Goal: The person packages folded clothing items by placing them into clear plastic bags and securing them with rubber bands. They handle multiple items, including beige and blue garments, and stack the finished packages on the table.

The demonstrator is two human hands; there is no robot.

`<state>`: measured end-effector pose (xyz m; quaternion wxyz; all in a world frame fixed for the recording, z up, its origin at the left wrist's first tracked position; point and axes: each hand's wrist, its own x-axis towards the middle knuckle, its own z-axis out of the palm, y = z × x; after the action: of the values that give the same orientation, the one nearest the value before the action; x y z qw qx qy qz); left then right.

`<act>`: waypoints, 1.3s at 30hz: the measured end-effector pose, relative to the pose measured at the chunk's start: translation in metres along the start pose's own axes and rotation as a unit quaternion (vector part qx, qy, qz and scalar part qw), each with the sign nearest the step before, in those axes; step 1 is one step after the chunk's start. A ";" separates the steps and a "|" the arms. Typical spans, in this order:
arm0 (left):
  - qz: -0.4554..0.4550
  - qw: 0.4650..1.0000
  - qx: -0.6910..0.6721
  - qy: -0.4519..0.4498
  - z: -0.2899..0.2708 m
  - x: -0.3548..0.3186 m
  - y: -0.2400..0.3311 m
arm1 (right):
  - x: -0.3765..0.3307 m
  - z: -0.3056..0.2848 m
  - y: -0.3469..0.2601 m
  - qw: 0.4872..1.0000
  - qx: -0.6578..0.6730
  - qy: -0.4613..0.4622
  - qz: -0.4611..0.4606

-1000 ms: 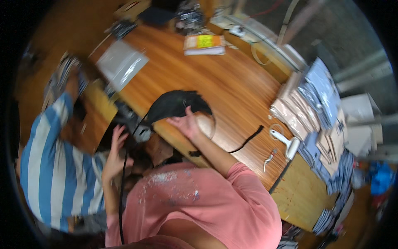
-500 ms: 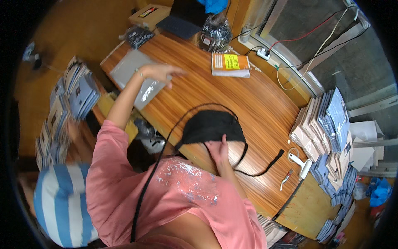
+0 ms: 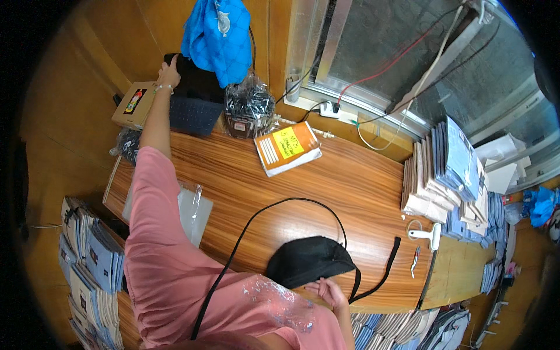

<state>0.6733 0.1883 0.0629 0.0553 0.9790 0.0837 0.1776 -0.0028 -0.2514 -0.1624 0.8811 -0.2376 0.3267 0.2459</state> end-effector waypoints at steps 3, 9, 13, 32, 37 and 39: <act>-0.002 0.999 0.031 0.038 0.014 0.013 0.006 | -0.002 0.013 -0.006 0.999 0.034 -0.037 0.016; 0.036 0.989 0.095 0.112 0.028 0.027 -0.004 | -0.010 0.042 -0.020 0.997 0.042 -0.048 0.054; 0.020 0.993 0.091 0.068 0.015 0.017 -0.001 | -0.008 0.039 -0.022 0.995 0.040 -0.069 0.066; 0.107 0.844 -0.497 -0.172 -0.191 -0.452 0.014 | -0.140 0.105 -0.161 0.767 -0.616 -0.043 -0.173; 0.282 0.771 -0.503 0.271 -0.312 -0.453 0.017 | -0.290 0.218 -0.190 0.369 -0.551 0.191 -0.724; 0.420 0.655 -0.487 0.397 -0.357 -0.456 -0.001 | -0.349 0.217 -0.190 0.064 -0.489 0.176 -0.852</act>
<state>0.1248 0.1335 0.2404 0.4050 0.5792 -0.4204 0.5690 -0.0236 -0.3685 0.2745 0.0922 -0.7677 -0.1472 -0.6169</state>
